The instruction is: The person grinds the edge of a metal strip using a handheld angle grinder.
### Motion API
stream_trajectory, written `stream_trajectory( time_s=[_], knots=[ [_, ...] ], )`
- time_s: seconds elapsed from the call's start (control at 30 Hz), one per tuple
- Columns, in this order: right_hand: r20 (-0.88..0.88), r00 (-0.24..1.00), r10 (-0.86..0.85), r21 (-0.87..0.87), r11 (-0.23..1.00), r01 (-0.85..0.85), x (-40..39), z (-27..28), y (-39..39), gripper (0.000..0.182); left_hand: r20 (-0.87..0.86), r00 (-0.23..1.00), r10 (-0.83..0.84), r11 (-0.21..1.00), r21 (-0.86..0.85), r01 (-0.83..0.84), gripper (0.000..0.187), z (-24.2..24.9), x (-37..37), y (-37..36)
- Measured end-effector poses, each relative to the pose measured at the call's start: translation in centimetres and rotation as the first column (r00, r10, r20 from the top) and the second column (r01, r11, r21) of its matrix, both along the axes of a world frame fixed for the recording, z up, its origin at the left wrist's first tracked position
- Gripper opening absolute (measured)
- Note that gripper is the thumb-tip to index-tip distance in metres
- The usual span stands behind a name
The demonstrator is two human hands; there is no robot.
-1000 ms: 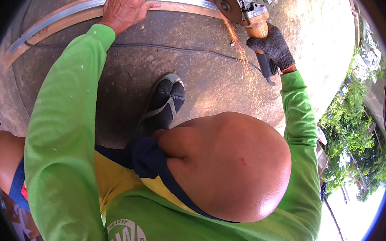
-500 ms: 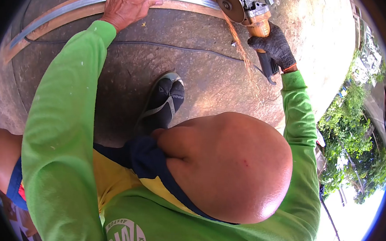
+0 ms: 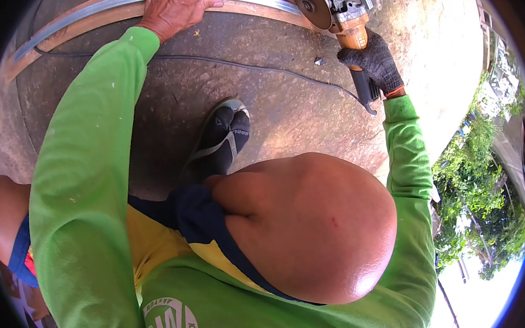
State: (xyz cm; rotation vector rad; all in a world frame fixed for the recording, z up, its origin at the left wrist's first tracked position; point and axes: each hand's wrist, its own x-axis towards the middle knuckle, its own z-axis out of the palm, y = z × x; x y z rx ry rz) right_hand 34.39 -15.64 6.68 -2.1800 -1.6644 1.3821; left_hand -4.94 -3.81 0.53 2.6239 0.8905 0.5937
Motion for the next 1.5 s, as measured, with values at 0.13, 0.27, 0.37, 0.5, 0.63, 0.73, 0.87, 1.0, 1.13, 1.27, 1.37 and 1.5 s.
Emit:
stream_trajectory(
  time_s=[0.13,0.27,0.37,0.5,0.63,0.73,0.87,1.0,1.13,1.27,1.37,1.5],
  knots=[
    [-0.009,1.0,-0.023,-0.008,1.0,0.023,0.2,-0.2,-0.7,0.051,0.006,1.0,0.001,1.0,-0.022,0.0,0.023,0.0,0.0,0.0],
    [-0.021,0.999,-0.025,0.028,0.999,0.025,0.0,0.0,-1.1,0.049,0.003,1.0,0.005,1.0,-0.006,-0.005,0.023,-0.1,0.0,0.0],
    [-0.003,1.0,-0.011,0.032,0.999,0.011,0.0,0.0,-1.1,0.05,0.01,1.0,-0.008,1.0,-0.024,0.008,0.023,-0.1,0.0,0.1],
    [-0.005,1.0,-0.005,0.031,1.0,0.005,0.2,0.0,-0.9,0.051,0.005,1.0,-0.011,1.0,-0.006,0.011,0.023,-0.1,0.0,0.1],
    [-0.018,1.0,-0.002,0.033,0.999,0.003,0.1,0.0,-0.8,0.05,0.017,1.0,0.0,1.0,0.018,0.0,0.023,-0.2,0.1,0.0],
    [0.005,1.0,0.001,-0.006,1.0,-0.001,0.2,0.0,-0.7,0.05,0.03,1.0,0.004,1.0,0.015,-0.005,0.022,-0.3,0.2,0.0],
    [0.004,0.999,-0.033,-0.007,0.999,0.033,0.3,-0.1,-0.9,0.049,0.048,0.999,0.013,1.0,0.021,-0.014,0.02,0.0,0.3,-0.1],
    [0.03,0.999,-0.019,-0.006,1.0,0.019,-0.2,0.5,-0.9,0.048,0.055,0.998,0.022,1.0,0.012,-0.023,0.018,-0.1,0.4,-0.1],
    [0.004,1.0,-0.018,-0.028,0.999,0.018,0.3,0.2,-1.0,0.054,0.046,0.998,0.03,0.999,0.01,-0.03,0.016,-0.3,0.5,-0.1],
    [0.022,0.999,-0.036,-0.018,0.999,0.036,0.3,0.2,-1.4,0.053,0.05,0.998,0.031,0.999,0.016,-0.032,0.016,-0.4,0.5,-0.1],
    [-0.003,0.999,-0.054,-0.007,0.999,0.054,0.0,0.4,-1.7,0.048,0.071,0.997,0.033,0.999,0.01,-0.034,0.016,-0.3,0.6,-0.1],
    [0.007,1.0,-0.028,0.022,0.999,0.028,0.5,0.1,-2.2,0.047,0.061,0.998,0.032,0.999,0.006,-0.033,0.016,-0.3,0.5,-0.1]
  ],
)
